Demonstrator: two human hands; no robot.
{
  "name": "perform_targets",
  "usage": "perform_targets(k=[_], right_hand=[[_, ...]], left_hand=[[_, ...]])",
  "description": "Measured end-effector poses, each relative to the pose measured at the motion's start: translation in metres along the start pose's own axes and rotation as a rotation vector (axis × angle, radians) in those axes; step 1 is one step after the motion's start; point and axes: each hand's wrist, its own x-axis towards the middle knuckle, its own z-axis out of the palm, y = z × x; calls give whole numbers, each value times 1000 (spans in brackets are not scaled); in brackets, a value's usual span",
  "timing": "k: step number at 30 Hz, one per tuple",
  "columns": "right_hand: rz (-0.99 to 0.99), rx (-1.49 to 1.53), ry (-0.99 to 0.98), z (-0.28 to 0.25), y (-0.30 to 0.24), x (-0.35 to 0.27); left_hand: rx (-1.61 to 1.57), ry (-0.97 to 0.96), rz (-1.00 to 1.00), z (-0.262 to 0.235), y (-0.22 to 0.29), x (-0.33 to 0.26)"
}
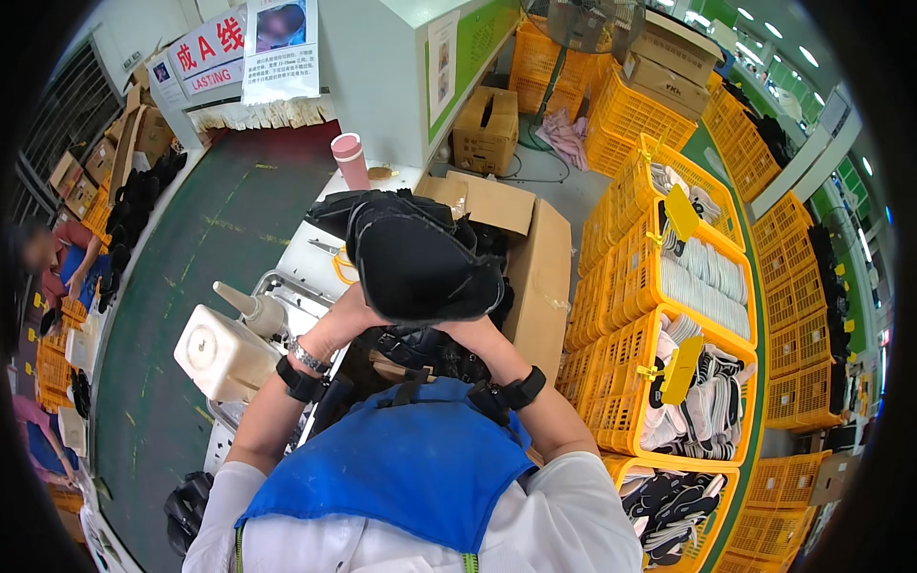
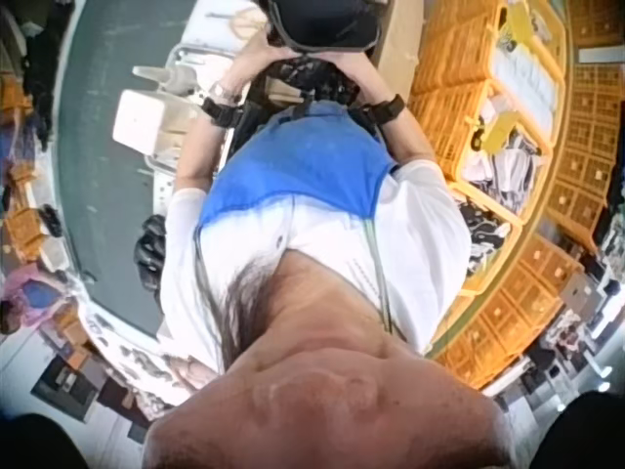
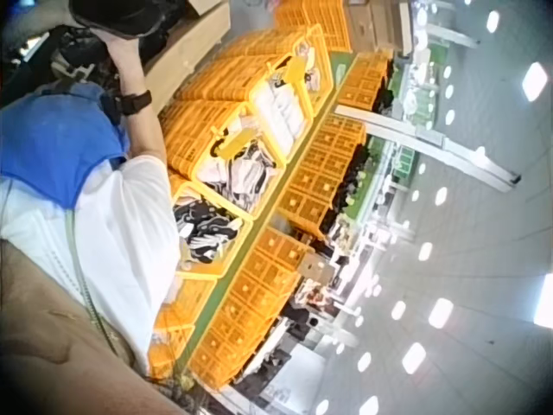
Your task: The person removes boots from a box, trims the excess material from the top edges using shears, and places them onto a tray before repeating the process.
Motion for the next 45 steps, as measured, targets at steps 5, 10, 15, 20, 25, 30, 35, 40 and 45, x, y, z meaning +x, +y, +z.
perform_targets(k=[5,10,15,20,25,30,35,40,45], right_hand=[[103,54,-45,6,-23,6],[-15,-294,303,5,-14,26],[-218,-709,515,31,-20,34],[-695,-889,211,60,-56,9],[-757,-921,66,69,-51,6],[-528,-618,-75,79,-46,-19],[-622,-586,-191,79,-41,-20],[-677,-528,-488,72,-42,-13],[80,196,-498,11,-61,21]], left_hand=[[-166,120,-10,-3,-4,0],[485,513,232,14,-20,15],[931,439,542,43,-25,16],[-547,135,147,11,-3,10],[-878,95,18,5,-36,-6],[-942,70,-31,-15,-50,-22],[-573,161,-21,-5,-9,-39],[-433,418,-113,-6,-16,-49],[-97,427,-58,-27,-13,-120]])
